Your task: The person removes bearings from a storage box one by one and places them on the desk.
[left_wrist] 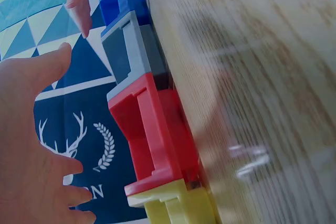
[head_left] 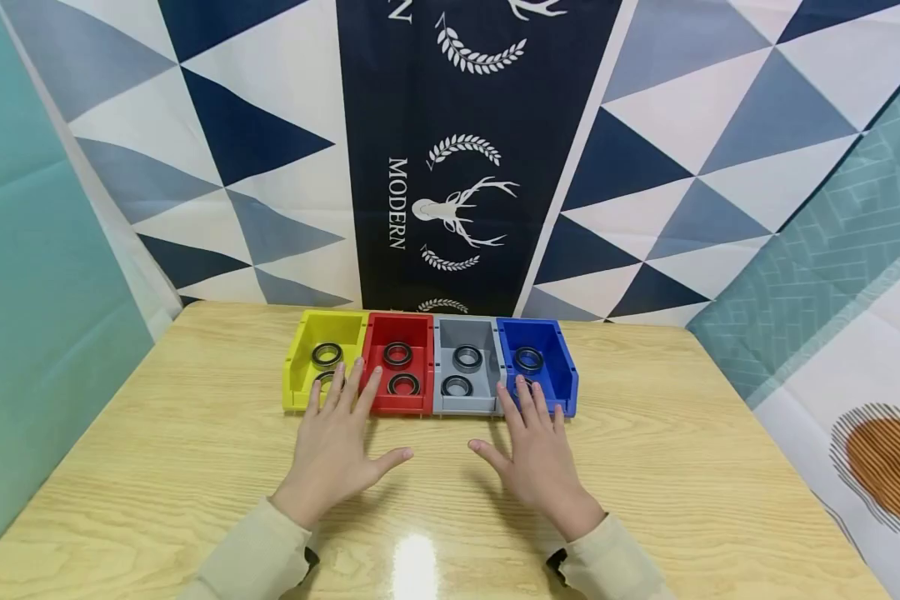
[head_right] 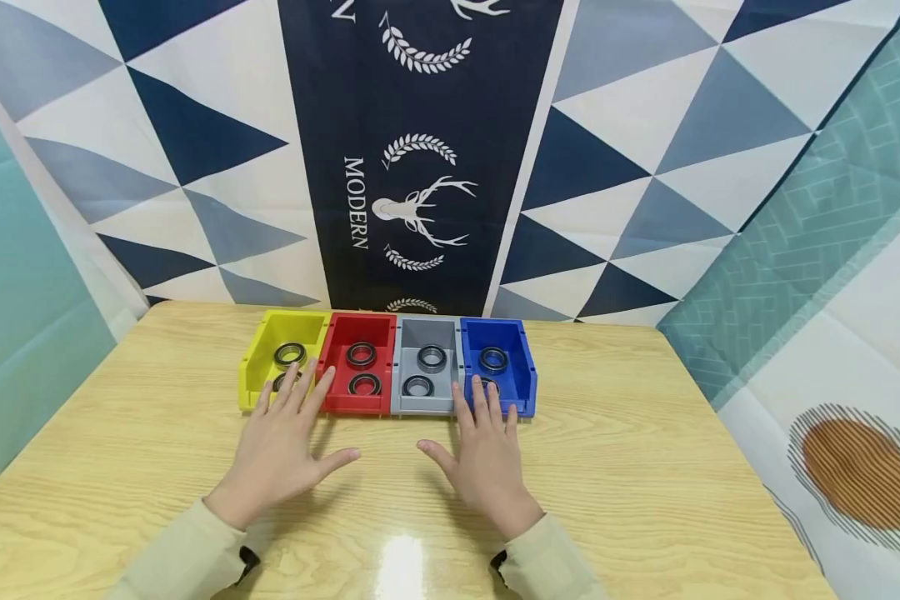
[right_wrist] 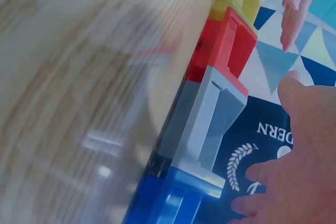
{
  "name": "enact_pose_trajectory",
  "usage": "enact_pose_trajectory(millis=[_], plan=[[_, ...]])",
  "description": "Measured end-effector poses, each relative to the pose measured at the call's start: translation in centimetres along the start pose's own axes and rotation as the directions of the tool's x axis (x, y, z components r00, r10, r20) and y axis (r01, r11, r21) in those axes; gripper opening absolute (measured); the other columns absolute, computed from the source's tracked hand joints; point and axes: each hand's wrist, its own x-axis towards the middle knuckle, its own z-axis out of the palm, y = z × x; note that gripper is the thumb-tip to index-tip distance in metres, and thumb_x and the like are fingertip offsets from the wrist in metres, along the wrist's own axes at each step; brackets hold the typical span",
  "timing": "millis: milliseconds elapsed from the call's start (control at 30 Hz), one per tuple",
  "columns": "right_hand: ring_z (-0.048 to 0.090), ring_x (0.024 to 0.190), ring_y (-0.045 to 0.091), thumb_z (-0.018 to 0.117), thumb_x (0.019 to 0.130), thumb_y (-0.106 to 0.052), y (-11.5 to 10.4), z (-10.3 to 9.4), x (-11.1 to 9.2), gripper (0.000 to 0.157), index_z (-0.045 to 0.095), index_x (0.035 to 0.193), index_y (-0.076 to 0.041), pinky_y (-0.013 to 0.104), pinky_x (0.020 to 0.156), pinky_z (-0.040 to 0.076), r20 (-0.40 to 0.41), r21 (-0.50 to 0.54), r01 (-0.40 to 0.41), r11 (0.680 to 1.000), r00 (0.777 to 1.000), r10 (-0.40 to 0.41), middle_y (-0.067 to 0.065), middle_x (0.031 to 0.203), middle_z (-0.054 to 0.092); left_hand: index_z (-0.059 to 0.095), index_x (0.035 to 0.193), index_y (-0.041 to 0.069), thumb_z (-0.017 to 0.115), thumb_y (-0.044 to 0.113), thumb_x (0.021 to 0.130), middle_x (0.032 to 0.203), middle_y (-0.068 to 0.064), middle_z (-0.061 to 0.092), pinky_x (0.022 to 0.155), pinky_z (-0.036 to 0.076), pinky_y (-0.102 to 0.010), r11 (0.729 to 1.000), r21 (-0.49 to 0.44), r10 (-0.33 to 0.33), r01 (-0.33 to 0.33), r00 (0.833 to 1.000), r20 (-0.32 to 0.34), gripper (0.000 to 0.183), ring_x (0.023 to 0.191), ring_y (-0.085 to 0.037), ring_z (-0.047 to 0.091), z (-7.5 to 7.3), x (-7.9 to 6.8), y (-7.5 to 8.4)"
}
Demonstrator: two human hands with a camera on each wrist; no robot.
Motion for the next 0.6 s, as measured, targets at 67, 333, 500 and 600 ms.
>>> enact_pose_trajectory(millis=[67, 333, 500, 600], plan=[[0.012, 0.149, 0.039, 0.057, 0.087, -0.059, 0.1, -0.1, 0.0, 0.085, 0.025, 0.153, -0.015, 0.067, 0.113, 0.015, 0.003, -0.001, -0.002, 1.000, 1.000, 0.002, 0.016, 0.160, 0.019, 0.023, 0.153, 0.016, 0.058, 0.074, 0.074, 0.161, -0.013, 0.018, 0.117, 0.016, -0.060, 1.000, 0.000, 0.008, -0.008, 1.000, 0.004, 0.105, 0.150, -0.038, 0.012, 0.2, 0.2, 0.2], [0.014, 0.148, 0.042, 0.056, 0.088, -0.058, 0.9, -0.7, 0.1, 0.084, 0.025, 0.153, -0.014, 0.067, 0.113, 0.016, 0.029, -0.005, -0.003, 1.000, 1.000, 0.003, 0.018, 0.160, 0.019, 0.026, 0.152, 0.015, 0.059, 0.071, 0.075, 0.161, -0.014, 0.020, 0.117, 0.018, -0.060, 0.998, -0.042, 0.052, -0.052, 0.999, 0.008, 0.101, 0.149, -0.038, 0.018, 0.6, 1.4, 1.3], [0.016, 0.147, 0.044, 0.056, 0.090, -0.055, 1.7, -1.5, 0.5, 0.080, 0.029, 0.151, -0.010, 0.067, 0.111, 0.020, 0.044, -0.019, 0.013, 1.000, 0.999, -0.012, 0.021, 0.158, 0.023, 0.029, 0.151, 0.013, 0.060, 0.067, 0.078, 0.159, -0.015, 0.024, 0.117, 0.018, -0.059, 0.991, -0.099, 0.090, -0.085, 0.995, 0.042, 0.096, 0.148, -0.037, 0.020, 0.8, 3.0, 2.4], [0.017, 0.146, 0.045, 0.055, 0.091, -0.055, 2.2, -1.9, 0.7, 0.078, 0.031, 0.150, -0.009, 0.067, 0.111, 0.021, 0.064, -0.026, 0.007, 1.000, 0.998, -0.006, 0.023, 0.157, 0.025, 0.027, 0.152, 0.015, 0.059, 0.067, 0.079, 0.160, -0.013, 0.023, 0.118, 0.017, -0.057, 0.990, -0.107, 0.098, -0.089, 0.992, 0.080, 0.096, 0.149, -0.035, 0.019, 0.7, 4.0, 3.1]])
